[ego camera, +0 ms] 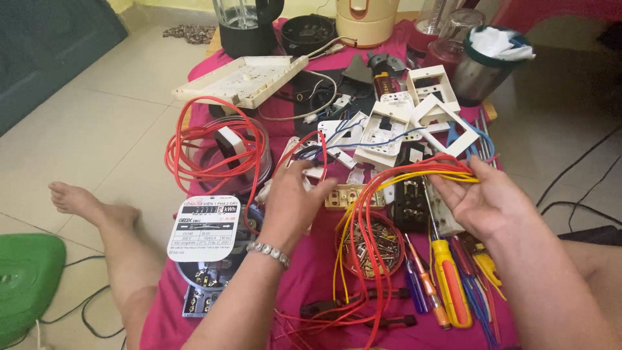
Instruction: Organizing and untangling a red wire harness and arranging electrical components on a workspace.
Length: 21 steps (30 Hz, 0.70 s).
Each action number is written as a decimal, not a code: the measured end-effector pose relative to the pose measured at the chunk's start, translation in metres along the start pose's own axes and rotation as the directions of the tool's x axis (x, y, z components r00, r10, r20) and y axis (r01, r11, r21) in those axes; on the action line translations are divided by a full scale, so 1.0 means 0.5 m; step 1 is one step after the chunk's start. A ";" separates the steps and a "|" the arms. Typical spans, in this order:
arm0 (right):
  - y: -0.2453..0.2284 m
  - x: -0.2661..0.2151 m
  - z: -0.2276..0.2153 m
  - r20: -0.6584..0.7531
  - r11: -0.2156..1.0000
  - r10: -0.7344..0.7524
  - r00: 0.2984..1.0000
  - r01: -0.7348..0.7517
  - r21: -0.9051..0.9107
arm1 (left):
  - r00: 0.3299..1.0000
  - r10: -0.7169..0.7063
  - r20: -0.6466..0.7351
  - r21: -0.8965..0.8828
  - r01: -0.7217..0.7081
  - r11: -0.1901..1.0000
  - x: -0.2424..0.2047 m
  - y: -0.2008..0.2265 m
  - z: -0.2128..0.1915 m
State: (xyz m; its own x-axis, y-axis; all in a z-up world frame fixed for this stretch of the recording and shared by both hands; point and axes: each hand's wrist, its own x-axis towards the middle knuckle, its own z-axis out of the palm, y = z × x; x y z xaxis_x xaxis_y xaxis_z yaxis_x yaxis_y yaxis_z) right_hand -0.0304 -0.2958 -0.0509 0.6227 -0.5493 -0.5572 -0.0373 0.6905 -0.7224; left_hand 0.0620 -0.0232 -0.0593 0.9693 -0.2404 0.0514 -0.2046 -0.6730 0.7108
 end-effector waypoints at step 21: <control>0.013 0.086 -0.044 0.066 0.976 0.157 0.985 -0.165 0.141 | 0.959 0.219 -0.179 0.054 -0.212 0.976 0.120 0.012 0.024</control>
State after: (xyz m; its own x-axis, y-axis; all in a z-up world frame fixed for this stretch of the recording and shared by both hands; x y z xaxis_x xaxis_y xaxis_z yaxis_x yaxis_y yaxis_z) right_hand -0.0210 -0.3253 -0.0884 0.6591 -0.4019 -0.6357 -0.0293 0.8309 -0.5556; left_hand 0.1173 -0.0501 -0.0603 0.9094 -0.2525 0.3305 -0.4129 -0.6436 0.6444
